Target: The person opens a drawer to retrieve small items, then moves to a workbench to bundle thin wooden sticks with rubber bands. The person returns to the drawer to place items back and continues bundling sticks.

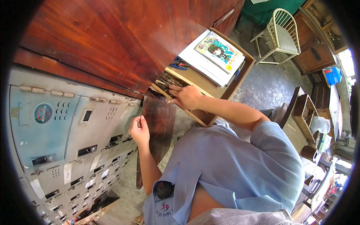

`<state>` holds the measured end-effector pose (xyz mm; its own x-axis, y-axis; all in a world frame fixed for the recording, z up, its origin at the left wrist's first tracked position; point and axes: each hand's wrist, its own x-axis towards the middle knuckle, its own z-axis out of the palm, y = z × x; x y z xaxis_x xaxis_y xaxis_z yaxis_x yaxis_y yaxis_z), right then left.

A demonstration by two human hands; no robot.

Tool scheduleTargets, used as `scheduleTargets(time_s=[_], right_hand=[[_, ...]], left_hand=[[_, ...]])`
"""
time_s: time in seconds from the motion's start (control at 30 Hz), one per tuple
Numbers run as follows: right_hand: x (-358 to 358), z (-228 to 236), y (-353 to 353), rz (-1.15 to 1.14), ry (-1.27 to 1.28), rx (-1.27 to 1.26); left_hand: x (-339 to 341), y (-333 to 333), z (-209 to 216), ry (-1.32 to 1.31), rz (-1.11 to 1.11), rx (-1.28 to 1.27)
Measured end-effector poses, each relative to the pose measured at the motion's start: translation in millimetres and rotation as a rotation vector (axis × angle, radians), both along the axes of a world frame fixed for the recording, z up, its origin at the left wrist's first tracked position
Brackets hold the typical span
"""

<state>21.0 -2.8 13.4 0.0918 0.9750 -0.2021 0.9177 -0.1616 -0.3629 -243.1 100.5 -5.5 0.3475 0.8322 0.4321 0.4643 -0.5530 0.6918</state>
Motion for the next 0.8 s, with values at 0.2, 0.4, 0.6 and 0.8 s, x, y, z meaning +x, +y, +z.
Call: scheduleTargets(time_s=[0.2, 0.4, 0.6, 0.8], right_hand=[[11, 12, 7, -0.155, -0.095, -0.173], [2, -4, -9, -0.178, -0.067, 0.114], [14, 16, 20, -0.188, -0.143, -0.025], [23, 25, 39, -0.133, -0.097, -0.173]], left_hand=[[-3, 1, -2, 0.011, 0.006, -0.004], [0, 1, 6, 0.118, 0.024, 0.007], [0, 3, 2, 0.104, -0.007, 0.022], [-3, 0, 4, 0.108, 0.045, -0.077]])
